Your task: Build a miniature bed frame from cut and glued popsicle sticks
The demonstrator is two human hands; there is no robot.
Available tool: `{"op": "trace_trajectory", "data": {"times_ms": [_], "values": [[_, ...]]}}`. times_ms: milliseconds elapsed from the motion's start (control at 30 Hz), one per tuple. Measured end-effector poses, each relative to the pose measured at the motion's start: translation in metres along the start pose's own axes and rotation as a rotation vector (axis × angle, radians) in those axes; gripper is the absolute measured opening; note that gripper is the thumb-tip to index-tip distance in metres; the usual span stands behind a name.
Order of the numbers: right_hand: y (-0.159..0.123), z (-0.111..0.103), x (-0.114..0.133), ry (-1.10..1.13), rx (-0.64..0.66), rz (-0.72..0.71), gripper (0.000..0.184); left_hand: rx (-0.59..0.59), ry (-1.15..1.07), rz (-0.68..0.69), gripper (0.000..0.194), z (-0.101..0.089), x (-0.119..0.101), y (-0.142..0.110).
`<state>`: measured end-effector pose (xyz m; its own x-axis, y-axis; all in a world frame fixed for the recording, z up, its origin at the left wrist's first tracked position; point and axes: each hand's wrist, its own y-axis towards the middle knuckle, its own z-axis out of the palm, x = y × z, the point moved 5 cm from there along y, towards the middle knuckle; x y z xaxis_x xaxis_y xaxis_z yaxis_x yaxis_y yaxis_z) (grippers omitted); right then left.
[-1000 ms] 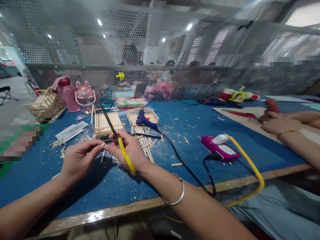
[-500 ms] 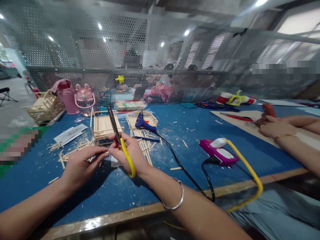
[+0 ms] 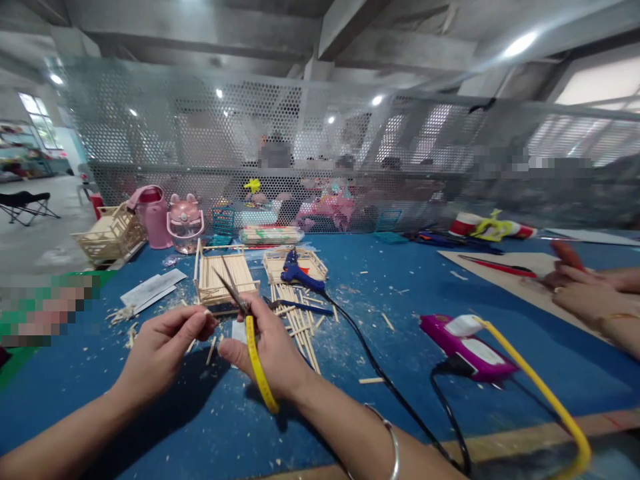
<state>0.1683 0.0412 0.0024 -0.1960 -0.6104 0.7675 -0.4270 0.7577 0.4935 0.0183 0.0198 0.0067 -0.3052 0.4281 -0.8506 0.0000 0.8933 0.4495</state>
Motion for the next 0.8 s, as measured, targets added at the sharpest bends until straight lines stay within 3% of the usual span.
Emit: {"op": "trace_trajectory", "data": {"times_ms": [100,233,800], "values": [[-0.0007,0.0021,0.0042,-0.110,0.093,-0.065,0.061,-0.005,-0.156,-0.060,0.021,-0.0003,0.0045,0.0016],[-0.0018,0.0050,0.0060,-0.200,0.139,-0.104,0.067,0.037,-0.142,-0.047,0.019,0.0009,0.0048,0.0022],[-0.0032,0.0050,0.0091,-0.251,0.098,-0.171,0.062,0.087,-0.087,0.047,0.021,0.0033,0.0029,-0.0019]]}}
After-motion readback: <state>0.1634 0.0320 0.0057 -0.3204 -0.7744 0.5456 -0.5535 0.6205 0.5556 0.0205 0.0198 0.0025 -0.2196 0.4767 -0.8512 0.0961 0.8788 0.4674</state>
